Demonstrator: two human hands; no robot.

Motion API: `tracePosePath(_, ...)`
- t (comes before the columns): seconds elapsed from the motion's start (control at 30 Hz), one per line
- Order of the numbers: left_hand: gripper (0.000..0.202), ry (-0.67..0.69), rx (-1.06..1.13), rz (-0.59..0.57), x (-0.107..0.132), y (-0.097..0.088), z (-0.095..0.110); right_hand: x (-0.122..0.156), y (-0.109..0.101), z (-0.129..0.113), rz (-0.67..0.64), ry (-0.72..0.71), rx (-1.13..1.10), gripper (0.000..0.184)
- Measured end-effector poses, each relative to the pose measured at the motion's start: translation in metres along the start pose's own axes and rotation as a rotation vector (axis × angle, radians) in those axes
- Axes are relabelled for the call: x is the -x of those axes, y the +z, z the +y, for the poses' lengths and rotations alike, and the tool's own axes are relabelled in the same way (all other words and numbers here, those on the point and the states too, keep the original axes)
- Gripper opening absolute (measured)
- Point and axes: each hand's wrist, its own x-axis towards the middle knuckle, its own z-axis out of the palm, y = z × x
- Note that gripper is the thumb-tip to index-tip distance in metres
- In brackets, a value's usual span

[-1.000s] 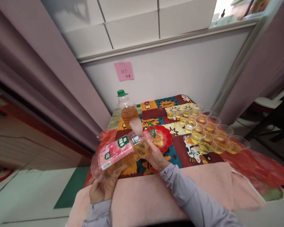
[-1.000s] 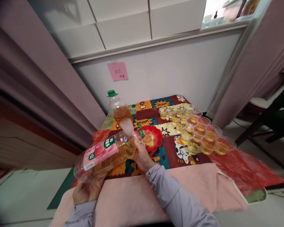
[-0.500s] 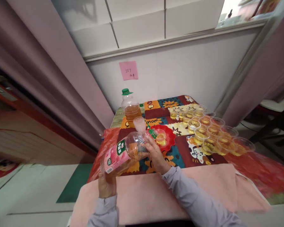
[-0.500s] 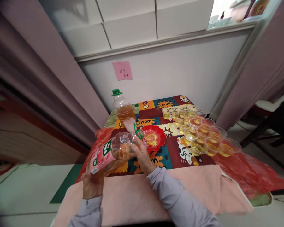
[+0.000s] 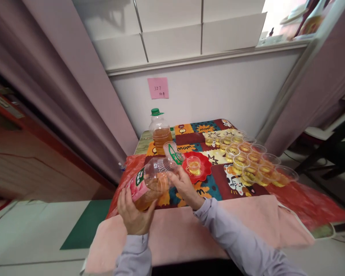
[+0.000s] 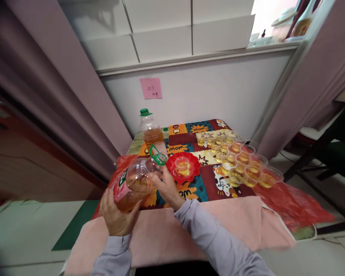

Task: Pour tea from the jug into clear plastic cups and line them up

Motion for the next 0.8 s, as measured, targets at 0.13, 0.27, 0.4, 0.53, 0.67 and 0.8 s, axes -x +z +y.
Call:
tracePosePath(0.13, 0.105, -0.047, 0.110, 0.046, -0.001, -0.001, -0.004, -0.001, -0.008, -0.026, -0.182, 0.009, 0.176, 0.059)
tracePosePath(0.27, 0.106, -0.048, 0.112, 0.041, -0.004, -0.003, -0.004, -0.005, -0.011, -0.040, -0.231, 0.011, 0.313, 0.058)
tracePosePath(0.4, 0.104, -0.037, -0.032, 0.036, -0.007, -0.002, -0.005, -0.005, -0.003, -0.034, -0.200, -0.023, 0.362, 0.060)
tracePosePath(0.53, 0.106, 0.073, -0.279, 0.011, -0.008, -0.002, -0.013, -0.006, -0.004, -0.032, -0.295, -0.050, 0.445, 0.068)
tracePosePath(0.67, 0.112, 0.079, -0.354, 0.041, -0.007, -0.002, -0.020, -0.017, -0.035, -0.050, -0.291, -0.077, 0.662, 0.071)
tracePosePath(0.8, 0.120, 0.000, -0.334, 0.082, -0.007, -0.001, -0.020, -0.038, -0.076, -0.085, -0.032, -0.124, 1.116, 0.040)
